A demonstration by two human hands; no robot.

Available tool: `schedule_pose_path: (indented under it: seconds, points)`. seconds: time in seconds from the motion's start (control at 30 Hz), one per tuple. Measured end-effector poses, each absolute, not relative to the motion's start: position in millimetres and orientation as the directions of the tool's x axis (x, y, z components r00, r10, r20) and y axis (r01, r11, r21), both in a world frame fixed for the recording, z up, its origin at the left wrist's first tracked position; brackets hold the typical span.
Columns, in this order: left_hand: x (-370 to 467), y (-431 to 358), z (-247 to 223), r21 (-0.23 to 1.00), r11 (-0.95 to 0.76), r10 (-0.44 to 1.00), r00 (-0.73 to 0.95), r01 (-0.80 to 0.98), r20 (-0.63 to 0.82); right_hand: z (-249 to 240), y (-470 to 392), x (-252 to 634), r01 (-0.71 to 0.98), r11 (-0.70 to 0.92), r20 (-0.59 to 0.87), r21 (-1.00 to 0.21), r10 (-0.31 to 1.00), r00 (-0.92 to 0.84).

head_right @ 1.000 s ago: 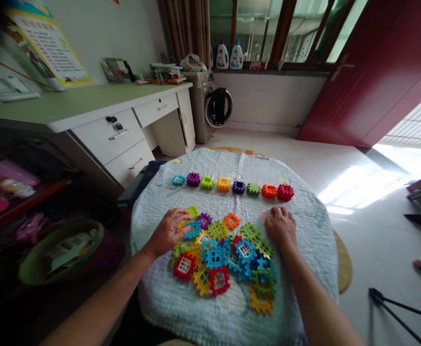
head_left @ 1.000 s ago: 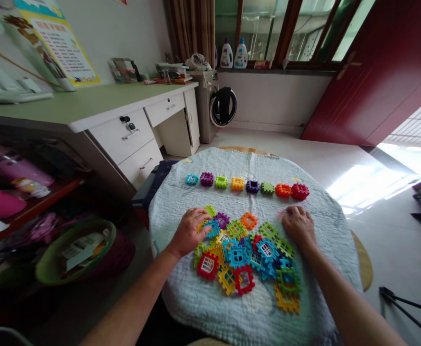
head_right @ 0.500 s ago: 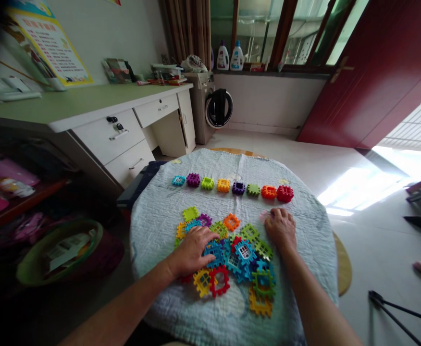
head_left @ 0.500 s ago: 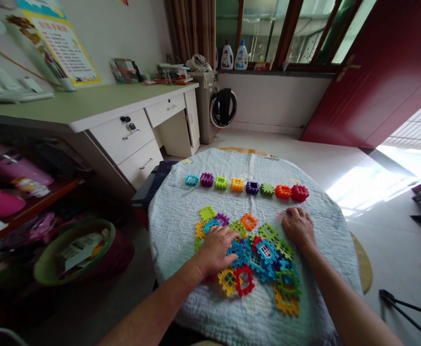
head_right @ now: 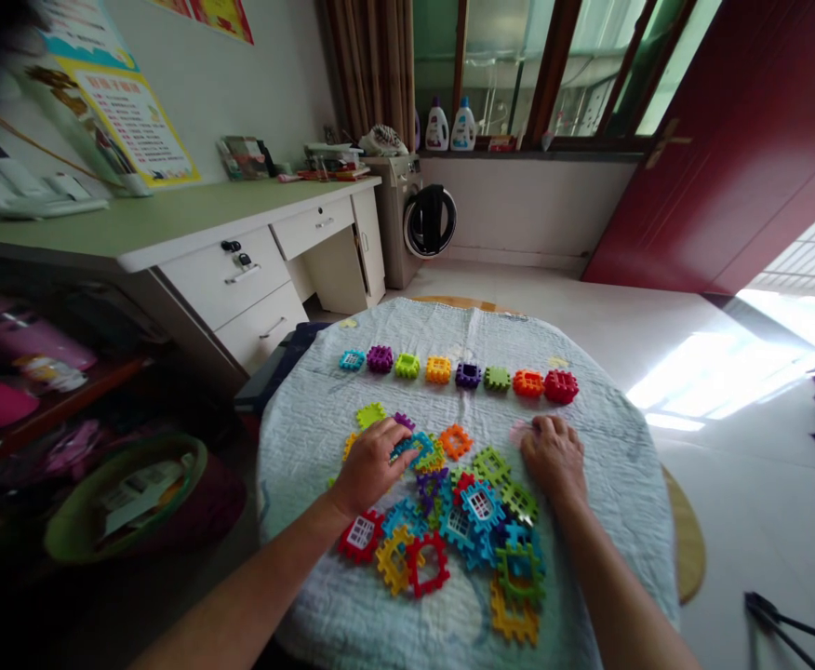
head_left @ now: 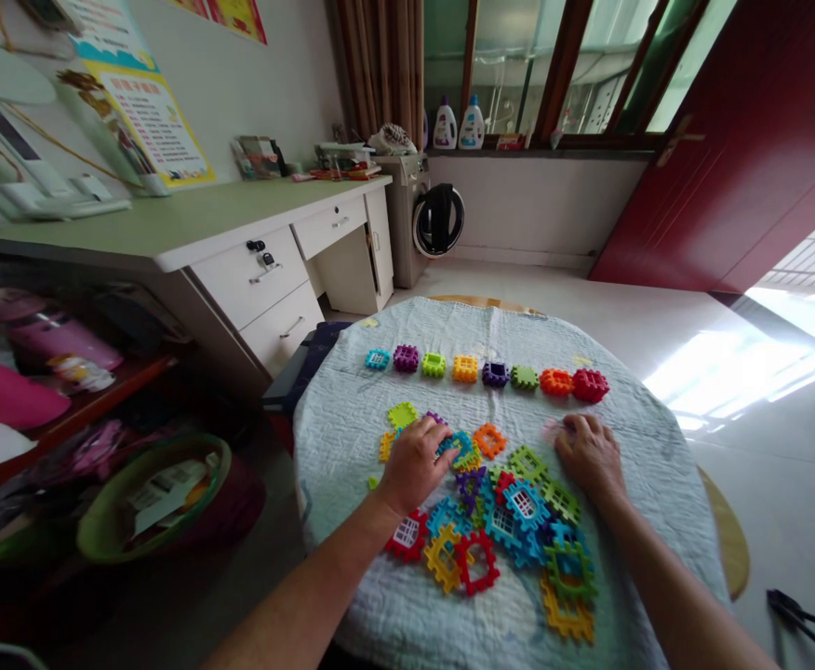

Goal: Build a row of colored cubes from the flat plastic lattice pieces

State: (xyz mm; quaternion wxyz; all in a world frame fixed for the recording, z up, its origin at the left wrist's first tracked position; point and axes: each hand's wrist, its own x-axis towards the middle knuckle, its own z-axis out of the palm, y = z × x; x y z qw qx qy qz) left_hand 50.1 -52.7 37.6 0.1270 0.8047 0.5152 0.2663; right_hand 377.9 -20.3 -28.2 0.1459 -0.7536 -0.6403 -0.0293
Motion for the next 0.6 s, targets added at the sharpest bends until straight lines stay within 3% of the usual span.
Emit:
schedule_pose_path:
  seconds: [0.13,0.23,0.33,0.4,0.6]
  points:
    - [47.3,-57.7,42.3,0.326,-0.478,0.852,0.341,0.815,0.397,-25.5,-21.7,375.9,0.973,-0.132,0.232,-0.188,0.957,0.174]
    - [43.7,-65.8,43.2,0.266,-0.57,0.807,0.47,0.777,0.357,-22.7,-23.1,374.0,0.972,-0.138,0.226,-0.188,0.957,0.18]
    - [35.1,-75.1,39.8,0.34,-0.652,0.757,0.613,0.678,0.227,-22.5,-23.2,374.0,0.97,-0.147,0.212,-0.194,0.959,0.188]
    - [26.0,-79.4,36.9,0.423,-0.632,0.765,0.611,0.65,0.204,-24.0,-22.4,375.1,0.969,-0.15,0.209,-0.195,0.959,0.19]
    - [-5.7,-73.6,32.9,0.561,-0.434,0.9,0.311,0.705,0.306,-27.1,-21.0,377.1,0.97,-0.147,0.221,-0.195,0.957,0.189]
